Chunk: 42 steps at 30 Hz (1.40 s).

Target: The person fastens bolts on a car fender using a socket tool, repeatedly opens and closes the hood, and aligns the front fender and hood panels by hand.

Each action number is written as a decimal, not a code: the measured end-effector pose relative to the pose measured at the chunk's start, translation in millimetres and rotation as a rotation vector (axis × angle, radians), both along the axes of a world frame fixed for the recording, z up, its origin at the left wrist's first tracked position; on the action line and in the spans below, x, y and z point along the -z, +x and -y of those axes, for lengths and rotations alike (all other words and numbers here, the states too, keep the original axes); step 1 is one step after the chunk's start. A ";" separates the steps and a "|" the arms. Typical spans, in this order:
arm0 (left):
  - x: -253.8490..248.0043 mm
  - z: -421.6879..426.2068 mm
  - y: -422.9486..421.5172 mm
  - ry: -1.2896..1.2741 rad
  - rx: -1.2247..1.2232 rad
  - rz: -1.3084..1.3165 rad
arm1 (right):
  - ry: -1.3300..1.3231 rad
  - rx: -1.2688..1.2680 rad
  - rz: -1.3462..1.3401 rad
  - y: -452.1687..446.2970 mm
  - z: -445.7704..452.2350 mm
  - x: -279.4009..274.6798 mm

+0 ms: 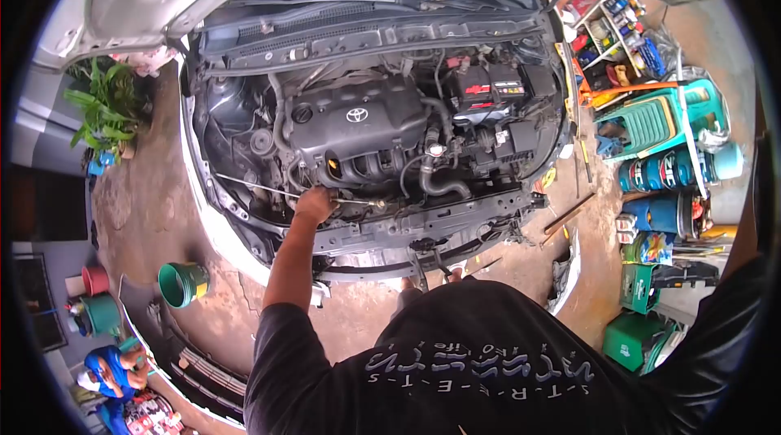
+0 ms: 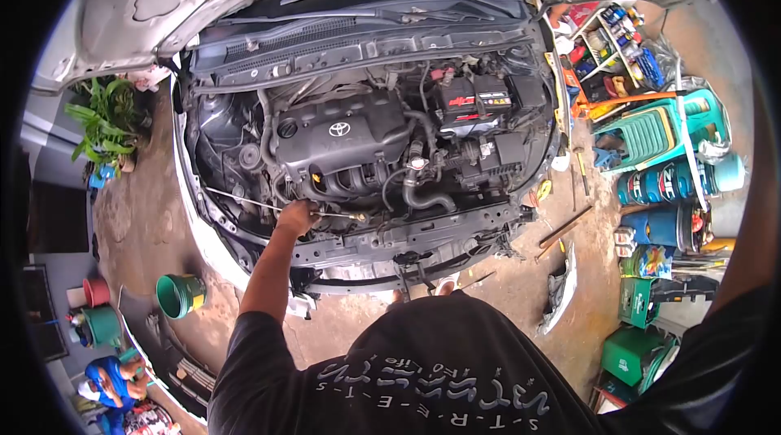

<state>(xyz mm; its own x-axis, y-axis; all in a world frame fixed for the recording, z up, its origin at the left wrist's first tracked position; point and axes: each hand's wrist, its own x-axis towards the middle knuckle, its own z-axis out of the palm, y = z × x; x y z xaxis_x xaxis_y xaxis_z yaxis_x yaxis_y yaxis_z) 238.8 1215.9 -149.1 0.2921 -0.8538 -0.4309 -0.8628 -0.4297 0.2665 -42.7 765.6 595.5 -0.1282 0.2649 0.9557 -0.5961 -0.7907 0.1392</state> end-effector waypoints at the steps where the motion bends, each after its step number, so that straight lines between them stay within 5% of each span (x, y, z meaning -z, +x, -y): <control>1: 20.5 0.6 1.2 0.011 -0.009 -0.010 | 0.001 0.003 -0.014 -2.1 -9.2 5.9; 5: 47.9 -6.7 -7.2 0.264 -0.038 -0.068 | 0.038 0.015 -0.077 -4.0 -26.0 38.5; 13: 72.2 -23.7 -3.4 0.258 -0.011 -0.098 | 0.067 0.027 -0.153 -2.7 -43.5 80.0; 42: 44.9 -19.9 -35.4 0.270 -0.145 -0.029 | 0.087 0.005 -0.241 -0.7 -69.9 109.3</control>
